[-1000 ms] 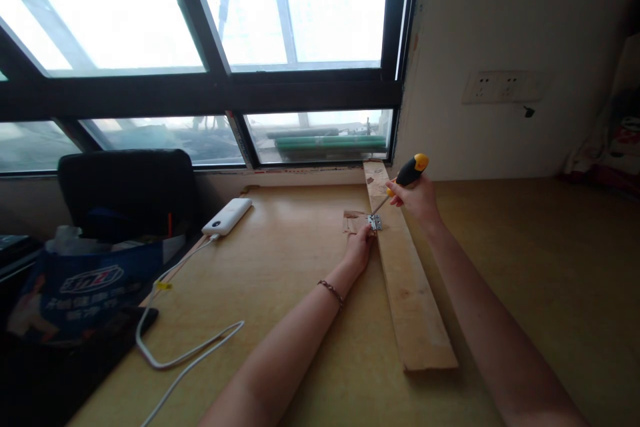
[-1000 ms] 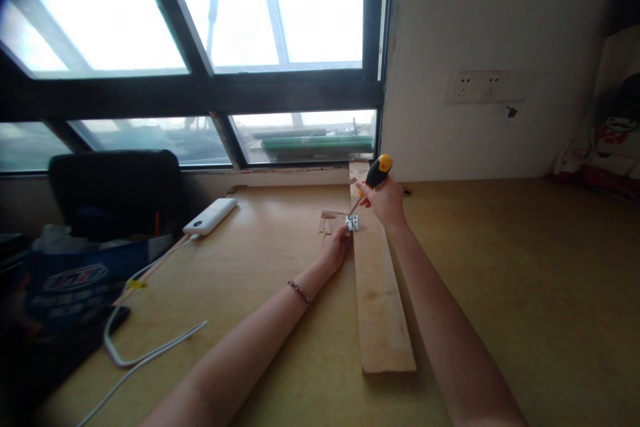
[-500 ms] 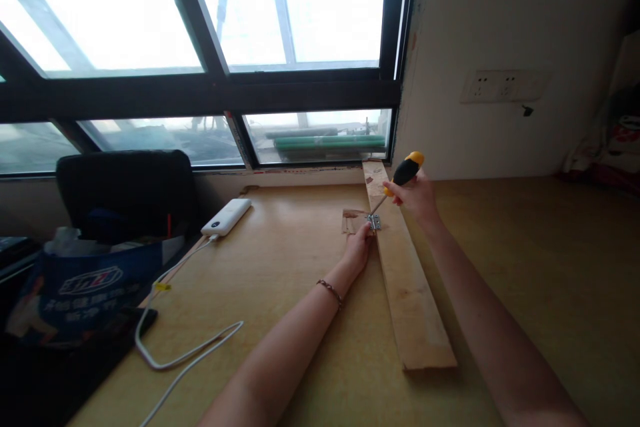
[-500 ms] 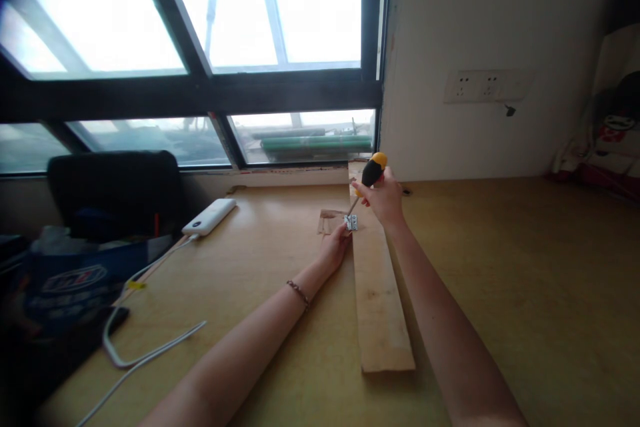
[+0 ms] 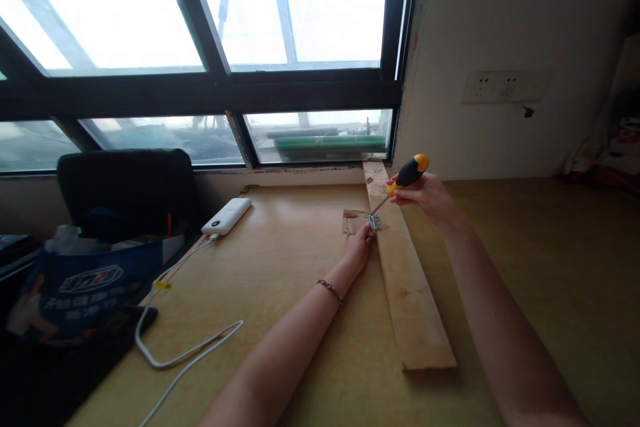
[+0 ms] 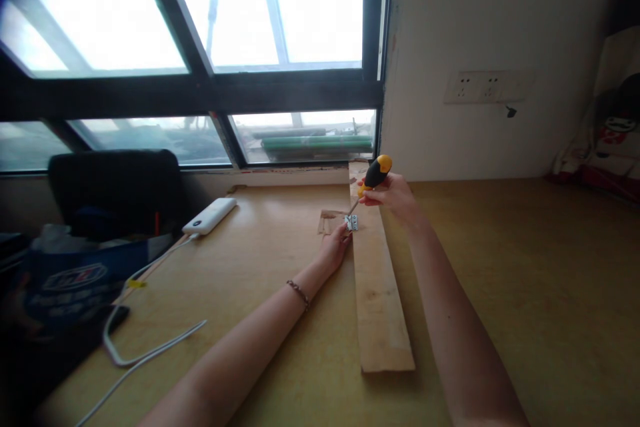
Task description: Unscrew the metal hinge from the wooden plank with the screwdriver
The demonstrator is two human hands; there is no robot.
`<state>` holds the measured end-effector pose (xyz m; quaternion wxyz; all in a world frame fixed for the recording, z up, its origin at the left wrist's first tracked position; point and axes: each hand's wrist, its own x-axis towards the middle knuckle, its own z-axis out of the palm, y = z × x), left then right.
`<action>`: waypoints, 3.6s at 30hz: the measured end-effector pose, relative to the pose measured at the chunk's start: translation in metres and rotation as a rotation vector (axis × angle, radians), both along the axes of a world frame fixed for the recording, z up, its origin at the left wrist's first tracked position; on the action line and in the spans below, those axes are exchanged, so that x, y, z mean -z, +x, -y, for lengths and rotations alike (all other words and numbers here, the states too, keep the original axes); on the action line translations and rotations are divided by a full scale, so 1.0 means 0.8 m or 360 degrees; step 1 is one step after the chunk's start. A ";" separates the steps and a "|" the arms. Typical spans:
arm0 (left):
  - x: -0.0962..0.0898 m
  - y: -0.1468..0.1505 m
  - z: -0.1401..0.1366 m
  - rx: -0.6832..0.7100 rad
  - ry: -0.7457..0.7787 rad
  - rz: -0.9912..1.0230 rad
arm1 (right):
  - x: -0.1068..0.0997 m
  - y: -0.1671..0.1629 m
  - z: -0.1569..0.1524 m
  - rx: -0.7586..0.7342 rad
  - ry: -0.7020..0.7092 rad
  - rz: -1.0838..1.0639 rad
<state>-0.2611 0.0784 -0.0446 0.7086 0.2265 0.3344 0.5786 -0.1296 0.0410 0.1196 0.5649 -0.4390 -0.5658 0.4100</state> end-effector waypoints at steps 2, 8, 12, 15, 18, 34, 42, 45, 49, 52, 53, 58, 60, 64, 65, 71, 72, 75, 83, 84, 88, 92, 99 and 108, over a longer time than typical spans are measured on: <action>0.000 0.000 0.000 0.0013 0.0033 -0.0009 | 0.003 -0.002 -0.002 0.0077 0.0025 -0.0003; -0.001 0.000 0.003 -0.0002 0.0048 -0.0052 | 0.011 -0.010 -0.011 0.0476 0.0198 0.0046; -0.004 -0.001 0.003 -0.0028 0.0076 -0.0050 | 0.009 -0.006 -0.012 0.0594 0.0238 0.0073; -0.005 -0.004 0.001 -0.0009 0.0106 -0.0021 | 0.007 -0.003 -0.011 0.0659 0.0220 0.0074; -0.008 -0.010 -0.003 0.0102 0.0100 -0.0031 | 0.007 0.000 -0.012 0.0667 0.0190 0.0105; -0.014 -0.023 -0.003 0.0121 0.0257 -0.0757 | 0.026 -0.004 -0.025 0.0594 0.0040 0.0246; -0.015 -0.027 0.002 0.0106 0.0470 -0.1217 | 0.029 -0.003 -0.026 0.0570 0.0054 0.0370; -0.012 -0.028 0.000 0.0121 0.0488 -0.1159 | 0.024 -0.005 -0.022 0.0542 0.0073 0.0406; -0.011 -0.028 -0.001 0.0167 0.0494 -0.1060 | 0.012 -0.012 -0.011 0.0321 0.0093 0.0356; -0.015 -0.028 0.001 0.0219 0.0476 -0.1000 | 0.003 -0.015 -0.002 0.0092 0.0088 0.0224; -0.017 -0.028 0.002 0.0236 0.0467 -0.0981 | 0.000 -0.016 0.001 0.0026 0.0075 0.0183; -0.023 -0.030 0.005 0.0277 0.0424 -0.0898 | -0.006 -0.016 0.009 -0.0217 -0.0015 0.0134; -0.023 -0.030 0.004 0.0293 0.0399 -0.0879 | -0.004 -0.018 0.007 -0.0057 0.0018 0.0240; -0.021 -0.031 0.002 0.0311 0.0348 -0.0860 | 0.006 -0.024 -0.002 0.0658 0.0226 0.0713; -0.021 -0.030 0.002 0.0315 0.0338 -0.0849 | 0.009 -0.025 -0.005 0.0823 0.0271 0.0810; -0.023 -0.030 0.002 0.0410 0.0259 -0.0841 | 0.020 -0.022 -0.013 0.1036 0.0194 0.0814; -0.024 -0.030 0.001 0.0449 0.0233 -0.0858 | 0.020 -0.022 -0.014 0.1010 0.0154 0.0785; -0.026 -0.030 -0.002 0.0557 0.0123 -0.0938 | 0.022 -0.019 -0.015 0.0981 0.0123 0.0727; -0.026 -0.035 -0.007 0.0790 0.0111 -0.1119 | 0.018 -0.022 -0.013 0.0908 0.0105 0.0641; -0.026 -0.035 -0.006 0.0788 0.0137 -0.1097 | 0.017 -0.023 -0.012 0.0898 0.0111 0.0640; -0.024 -0.036 -0.004 0.0758 0.0173 -0.1022 | 0.013 -0.023 -0.008 0.0952 0.0162 0.0650; -0.023 -0.036 -0.005 0.0770 0.0162 -0.0976 | 0.011 -0.022 -0.006 0.0939 0.0156 0.0638; -0.017 -0.037 -0.011 0.0820 0.0159 -0.0945 | 0.015 -0.023 -0.008 0.0901 0.0144 0.0659; -0.027 -0.043 -0.013 0.0912 0.0123 -0.0708 | 0.017 -0.027 -0.008 0.0843 0.0404 0.0983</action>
